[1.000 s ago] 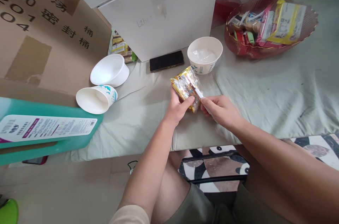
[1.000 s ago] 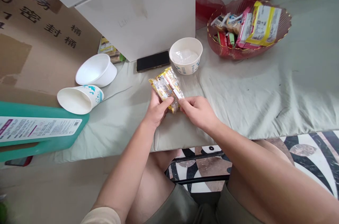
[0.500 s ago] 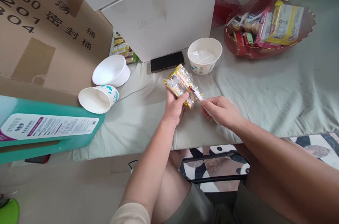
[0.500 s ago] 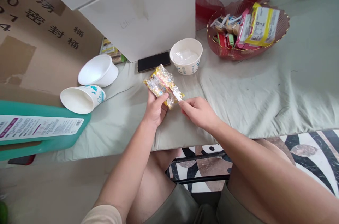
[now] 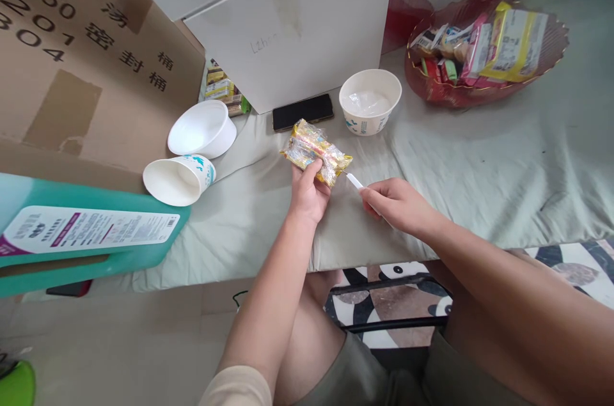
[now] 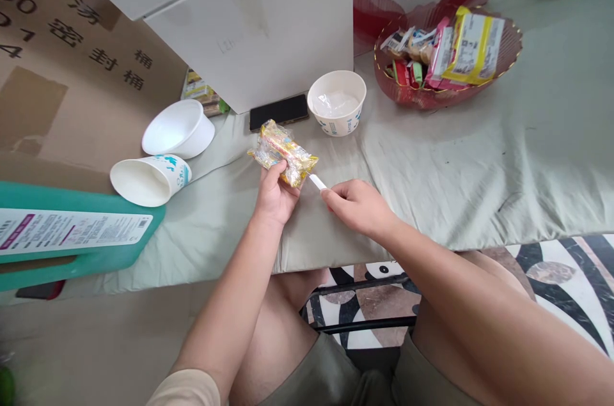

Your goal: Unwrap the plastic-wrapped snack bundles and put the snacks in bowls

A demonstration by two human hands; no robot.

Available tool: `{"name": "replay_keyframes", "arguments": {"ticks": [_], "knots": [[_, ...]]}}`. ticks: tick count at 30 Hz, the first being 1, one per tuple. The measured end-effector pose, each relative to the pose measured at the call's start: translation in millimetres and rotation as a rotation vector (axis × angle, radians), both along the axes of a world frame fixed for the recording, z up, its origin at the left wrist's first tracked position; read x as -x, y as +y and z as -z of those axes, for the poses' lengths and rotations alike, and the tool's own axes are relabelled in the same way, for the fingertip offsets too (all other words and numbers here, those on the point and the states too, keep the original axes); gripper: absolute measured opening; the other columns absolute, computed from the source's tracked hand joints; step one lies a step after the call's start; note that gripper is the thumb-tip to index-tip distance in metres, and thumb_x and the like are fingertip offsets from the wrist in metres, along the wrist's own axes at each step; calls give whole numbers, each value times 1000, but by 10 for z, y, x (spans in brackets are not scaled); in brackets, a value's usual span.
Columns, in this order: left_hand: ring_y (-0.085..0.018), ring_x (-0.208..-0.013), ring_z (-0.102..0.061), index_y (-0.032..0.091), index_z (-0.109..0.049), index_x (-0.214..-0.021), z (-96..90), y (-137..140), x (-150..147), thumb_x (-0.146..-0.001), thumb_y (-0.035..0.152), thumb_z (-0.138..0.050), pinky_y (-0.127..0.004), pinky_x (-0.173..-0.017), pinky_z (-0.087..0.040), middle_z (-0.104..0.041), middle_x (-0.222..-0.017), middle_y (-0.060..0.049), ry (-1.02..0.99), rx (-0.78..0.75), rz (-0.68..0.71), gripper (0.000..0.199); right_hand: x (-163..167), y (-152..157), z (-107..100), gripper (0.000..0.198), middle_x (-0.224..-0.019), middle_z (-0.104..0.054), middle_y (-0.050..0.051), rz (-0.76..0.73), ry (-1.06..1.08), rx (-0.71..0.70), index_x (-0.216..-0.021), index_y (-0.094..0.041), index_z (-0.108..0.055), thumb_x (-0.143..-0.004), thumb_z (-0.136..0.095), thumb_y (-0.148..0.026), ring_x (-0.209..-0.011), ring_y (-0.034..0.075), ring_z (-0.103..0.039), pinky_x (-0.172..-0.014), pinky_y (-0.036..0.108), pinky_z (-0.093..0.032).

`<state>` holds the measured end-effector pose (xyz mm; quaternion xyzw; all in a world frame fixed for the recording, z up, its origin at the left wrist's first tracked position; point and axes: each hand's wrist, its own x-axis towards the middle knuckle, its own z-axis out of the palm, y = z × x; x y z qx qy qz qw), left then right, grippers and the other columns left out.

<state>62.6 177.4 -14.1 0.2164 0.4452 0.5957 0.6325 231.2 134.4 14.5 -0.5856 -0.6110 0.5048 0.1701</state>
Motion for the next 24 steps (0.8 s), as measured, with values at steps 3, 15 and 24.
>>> {"name": "replay_keyframes", "arguments": {"ticks": [3,15,24], "knots": [[-18,-109,-66,31,-55,-110,26,20,31,-63,33,-80,-30,-87,-53,-71,-108,2,42,-26,-5,53,0,-9,-3,45,-53,-44,0,-21,-45,-15,-54,-21,-44,-89,-40,-48,-53,12,-36,-52,31,-23],[-22,-112,-65,33,-54,-116,-7,-2,75,-66,36,-80,-31,-83,-54,-69,-118,-1,28,-106,-11,57,-312,95,86,25,-87,-67,9,191,-318,-354,-83,-21,-64,-87,-51,-42,-69,20,-51,-61,33,-30],[-19,-105,-63,29,-51,-103,-6,-103,-38,-65,41,-85,-33,-92,-50,-65,-105,0,191,-219,131,53,-492,181,146,31,-107,-68,14,195,-565,-328,-107,-20,-73,-89,-52,-34,-80,26,-59,-61,35,-30]]}}
